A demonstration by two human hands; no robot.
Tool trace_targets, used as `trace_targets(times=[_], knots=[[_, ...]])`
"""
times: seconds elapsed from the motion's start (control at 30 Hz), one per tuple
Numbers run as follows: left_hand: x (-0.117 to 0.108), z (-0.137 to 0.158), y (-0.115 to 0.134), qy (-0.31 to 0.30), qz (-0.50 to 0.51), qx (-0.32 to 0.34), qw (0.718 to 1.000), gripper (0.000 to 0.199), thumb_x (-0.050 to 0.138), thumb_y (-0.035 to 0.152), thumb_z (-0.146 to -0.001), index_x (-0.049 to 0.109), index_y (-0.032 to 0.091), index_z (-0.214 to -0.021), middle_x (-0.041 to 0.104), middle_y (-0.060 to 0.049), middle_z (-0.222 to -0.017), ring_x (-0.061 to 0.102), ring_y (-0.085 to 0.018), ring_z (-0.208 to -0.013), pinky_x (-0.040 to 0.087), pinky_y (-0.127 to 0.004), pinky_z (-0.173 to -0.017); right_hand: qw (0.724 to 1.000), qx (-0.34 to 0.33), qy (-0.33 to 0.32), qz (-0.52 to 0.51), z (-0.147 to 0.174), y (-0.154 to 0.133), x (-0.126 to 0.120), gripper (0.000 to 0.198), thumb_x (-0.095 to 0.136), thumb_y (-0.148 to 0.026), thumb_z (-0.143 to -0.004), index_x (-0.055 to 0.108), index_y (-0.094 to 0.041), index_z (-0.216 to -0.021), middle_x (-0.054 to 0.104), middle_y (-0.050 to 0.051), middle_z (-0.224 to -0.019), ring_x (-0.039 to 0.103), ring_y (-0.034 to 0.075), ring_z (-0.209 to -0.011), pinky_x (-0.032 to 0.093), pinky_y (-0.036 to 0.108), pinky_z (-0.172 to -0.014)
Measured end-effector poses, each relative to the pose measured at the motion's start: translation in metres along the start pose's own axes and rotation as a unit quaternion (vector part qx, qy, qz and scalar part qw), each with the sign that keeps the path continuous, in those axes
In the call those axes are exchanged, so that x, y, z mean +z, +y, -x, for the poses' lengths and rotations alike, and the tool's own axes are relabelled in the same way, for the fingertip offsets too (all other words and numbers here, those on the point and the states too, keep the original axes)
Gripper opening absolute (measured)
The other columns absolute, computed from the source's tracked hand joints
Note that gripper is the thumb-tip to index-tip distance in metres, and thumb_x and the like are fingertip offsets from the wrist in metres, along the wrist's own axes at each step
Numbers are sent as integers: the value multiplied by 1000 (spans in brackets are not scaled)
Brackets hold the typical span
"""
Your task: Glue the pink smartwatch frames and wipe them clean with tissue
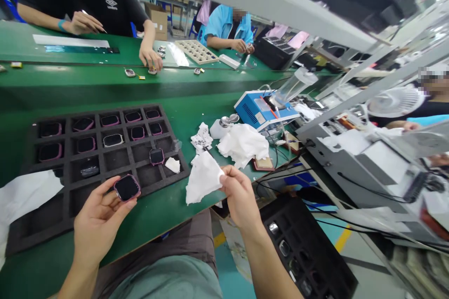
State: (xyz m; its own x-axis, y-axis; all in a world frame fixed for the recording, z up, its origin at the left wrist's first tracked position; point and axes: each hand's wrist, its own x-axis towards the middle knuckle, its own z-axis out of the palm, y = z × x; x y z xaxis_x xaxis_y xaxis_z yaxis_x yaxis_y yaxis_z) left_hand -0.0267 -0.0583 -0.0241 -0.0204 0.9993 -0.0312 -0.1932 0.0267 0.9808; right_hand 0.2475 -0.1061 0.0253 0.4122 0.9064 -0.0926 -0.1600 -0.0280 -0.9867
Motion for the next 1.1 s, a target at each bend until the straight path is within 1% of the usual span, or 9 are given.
trace_targets(times=[0.13,0.3,0.43,0.57,0.67,0.8,0.87,1.0,1.1], knots=[[-4,0,-1,3,18,1,1000,62,90,21,-69,64,18,-126,83,-5,-94,79,-17,-85,65,-23,-81,992,75,-13,-104,3,-11,-9,23,70,-34,-71,52,-21,-65,45,-4,-62,45,10,-54,43,22,-50],[-4,0,-1,-4,22,4,1000,64,90,21,-68,64,17,-126,83,-6,-95,79,-19,-85,65,-25,-80,989,130,51,57,9,36,-23,31,74,-46,-66,58,-20,-69,58,0,-64,57,15,-58,54,29,-56],[0,0,-1,-6,7,0,1000,64,91,20,-67,65,17,-125,83,-5,-95,80,-18,-85,65,-23,-80,979,124,112,120,5,72,-30,47,75,-55,-67,69,-15,-91,64,2,-63,60,18,-56,46,28,-49],[3,-2,0,10,-21,2,1000,65,92,23,-66,65,17,-125,83,-5,-92,80,-18,-83,65,-23,-80,976,84,124,156,0,74,-26,45,82,-46,-62,74,-14,-92,74,6,-74,59,17,-60,48,31,-58],[4,-2,1,19,-33,7,999,65,93,22,-66,65,17,-125,83,-4,-92,80,-17,-83,64,-21,-83,971,6,121,205,8,50,-21,29,76,-41,-76,77,-17,-92,77,6,-83,59,17,-62,48,32,-61],[8,-2,4,35,-44,32,998,64,93,21,-67,65,18,-125,83,-3,-93,81,-18,-84,65,-24,-84,894,-262,66,358,23,16,-21,13,65,-23,-92,78,-24,-93,76,6,-88,66,21,-79,52,36,-71],[10,-1,6,42,-43,44,997,63,93,21,-67,65,18,-124,83,-3,-93,81,-19,-83,66,-26,-84,854,-325,6,405,29,17,-22,18,62,-17,-94,78,-26,-94,76,6,-88,65,21,-82,54,37,-73],[16,0,6,50,-55,66,995,61,92,16,-68,66,19,-123,83,-1,-91,81,-17,-80,65,-24,-84,807,-322,-106,484,42,52,-26,23,58,-11,-94,76,-24,-101,75,8,-96,61,22,-86,56,38,-75],[20,-1,4,61,-76,83,992,61,91,13,-69,66,20,-125,82,0,-91,80,-16,-79,65,-25,-85,818,-298,-105,480,54,79,-32,24,64,-14,-90,73,-21,-111,73,11,-108,61,26,-97,57,44,-85]])
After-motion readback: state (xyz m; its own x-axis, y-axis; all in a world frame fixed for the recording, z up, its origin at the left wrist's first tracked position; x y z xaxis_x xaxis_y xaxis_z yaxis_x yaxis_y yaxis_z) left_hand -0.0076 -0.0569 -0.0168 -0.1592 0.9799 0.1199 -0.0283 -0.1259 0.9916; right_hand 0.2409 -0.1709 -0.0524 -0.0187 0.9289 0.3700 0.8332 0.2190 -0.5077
